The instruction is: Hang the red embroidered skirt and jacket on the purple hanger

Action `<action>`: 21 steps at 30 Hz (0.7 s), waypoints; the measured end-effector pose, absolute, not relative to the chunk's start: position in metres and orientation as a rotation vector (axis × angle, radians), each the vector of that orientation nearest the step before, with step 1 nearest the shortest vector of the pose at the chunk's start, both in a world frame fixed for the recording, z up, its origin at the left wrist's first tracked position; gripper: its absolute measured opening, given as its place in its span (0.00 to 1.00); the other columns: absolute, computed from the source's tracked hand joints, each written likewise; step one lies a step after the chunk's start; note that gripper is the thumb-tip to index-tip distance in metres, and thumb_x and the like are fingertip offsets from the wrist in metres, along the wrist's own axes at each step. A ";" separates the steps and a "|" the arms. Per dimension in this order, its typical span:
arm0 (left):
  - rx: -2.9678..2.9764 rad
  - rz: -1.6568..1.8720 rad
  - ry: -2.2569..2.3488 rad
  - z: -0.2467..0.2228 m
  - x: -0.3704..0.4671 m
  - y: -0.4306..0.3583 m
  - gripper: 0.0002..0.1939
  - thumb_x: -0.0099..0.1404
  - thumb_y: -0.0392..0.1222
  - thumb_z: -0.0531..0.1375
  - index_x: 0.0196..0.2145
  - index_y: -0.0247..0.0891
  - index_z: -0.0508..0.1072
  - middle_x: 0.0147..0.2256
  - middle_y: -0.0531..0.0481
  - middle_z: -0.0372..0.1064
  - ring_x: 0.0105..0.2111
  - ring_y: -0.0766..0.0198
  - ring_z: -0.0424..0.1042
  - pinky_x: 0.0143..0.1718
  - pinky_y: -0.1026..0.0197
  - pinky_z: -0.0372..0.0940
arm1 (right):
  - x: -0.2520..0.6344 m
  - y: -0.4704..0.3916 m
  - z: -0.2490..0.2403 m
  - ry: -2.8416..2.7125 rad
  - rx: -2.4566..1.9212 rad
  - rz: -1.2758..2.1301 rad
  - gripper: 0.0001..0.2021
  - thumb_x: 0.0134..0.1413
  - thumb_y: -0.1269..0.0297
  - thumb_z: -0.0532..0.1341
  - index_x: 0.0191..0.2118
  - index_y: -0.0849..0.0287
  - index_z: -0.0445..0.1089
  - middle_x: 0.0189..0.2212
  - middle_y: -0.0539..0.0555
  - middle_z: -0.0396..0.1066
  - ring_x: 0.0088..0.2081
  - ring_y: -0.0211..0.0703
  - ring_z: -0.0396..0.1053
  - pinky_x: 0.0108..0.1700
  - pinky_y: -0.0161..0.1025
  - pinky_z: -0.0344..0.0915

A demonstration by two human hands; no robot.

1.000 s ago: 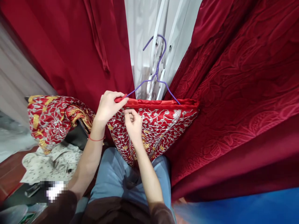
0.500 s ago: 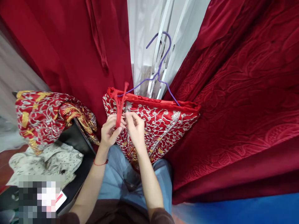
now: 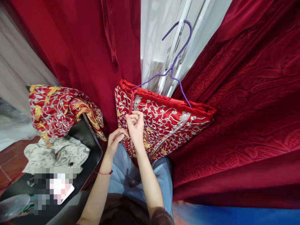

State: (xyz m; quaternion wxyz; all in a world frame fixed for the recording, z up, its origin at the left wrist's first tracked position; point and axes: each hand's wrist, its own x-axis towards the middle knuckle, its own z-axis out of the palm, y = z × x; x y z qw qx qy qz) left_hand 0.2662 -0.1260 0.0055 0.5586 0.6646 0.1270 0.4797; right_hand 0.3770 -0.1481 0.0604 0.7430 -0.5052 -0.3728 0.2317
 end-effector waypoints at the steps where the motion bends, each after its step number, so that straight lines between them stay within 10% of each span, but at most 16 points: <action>1: 1.564 1.140 0.339 0.008 0.269 -0.125 0.14 0.69 0.50 0.57 0.32 0.39 0.74 0.32 0.47 0.73 0.36 0.59 0.73 0.42 0.57 0.66 | 0.381 -0.146 0.059 -0.809 -1.131 0.455 0.16 0.55 0.57 0.64 0.45 0.54 0.59 0.29 0.44 0.66 0.27 0.33 0.63 0.34 0.35 0.64; 9: 1.643 1.477 0.520 0.037 0.303 -0.106 0.09 0.68 0.45 0.61 0.42 0.39 0.70 0.40 0.48 0.72 0.40 0.65 0.72 0.42 0.62 0.67 | 0.406 -0.145 0.051 -1.039 -1.333 0.142 0.06 0.58 0.59 0.62 0.35 0.56 0.69 0.35 0.52 0.68 0.36 0.40 0.67 0.42 0.39 0.67; 15: 1.744 1.630 0.608 0.062 0.329 -0.077 0.22 0.60 0.46 0.68 0.49 0.39 0.67 0.51 0.43 0.69 0.52 0.60 0.70 0.56 0.55 0.64 | 0.401 -0.147 0.054 -1.198 -1.338 -0.028 0.03 0.55 0.67 0.60 0.36 0.57 0.69 0.49 0.61 0.67 0.53 0.49 0.67 0.58 0.48 0.64; 21: 1.573 1.289 0.410 0.075 0.335 -0.062 0.14 0.68 0.52 0.59 0.38 0.38 0.71 0.35 0.47 0.75 0.37 0.64 0.75 0.45 0.60 0.69 | 0.401 -0.144 0.054 -1.253 -1.302 0.039 0.03 0.56 0.66 0.61 0.32 0.55 0.67 0.49 0.59 0.70 0.55 0.50 0.68 0.60 0.50 0.62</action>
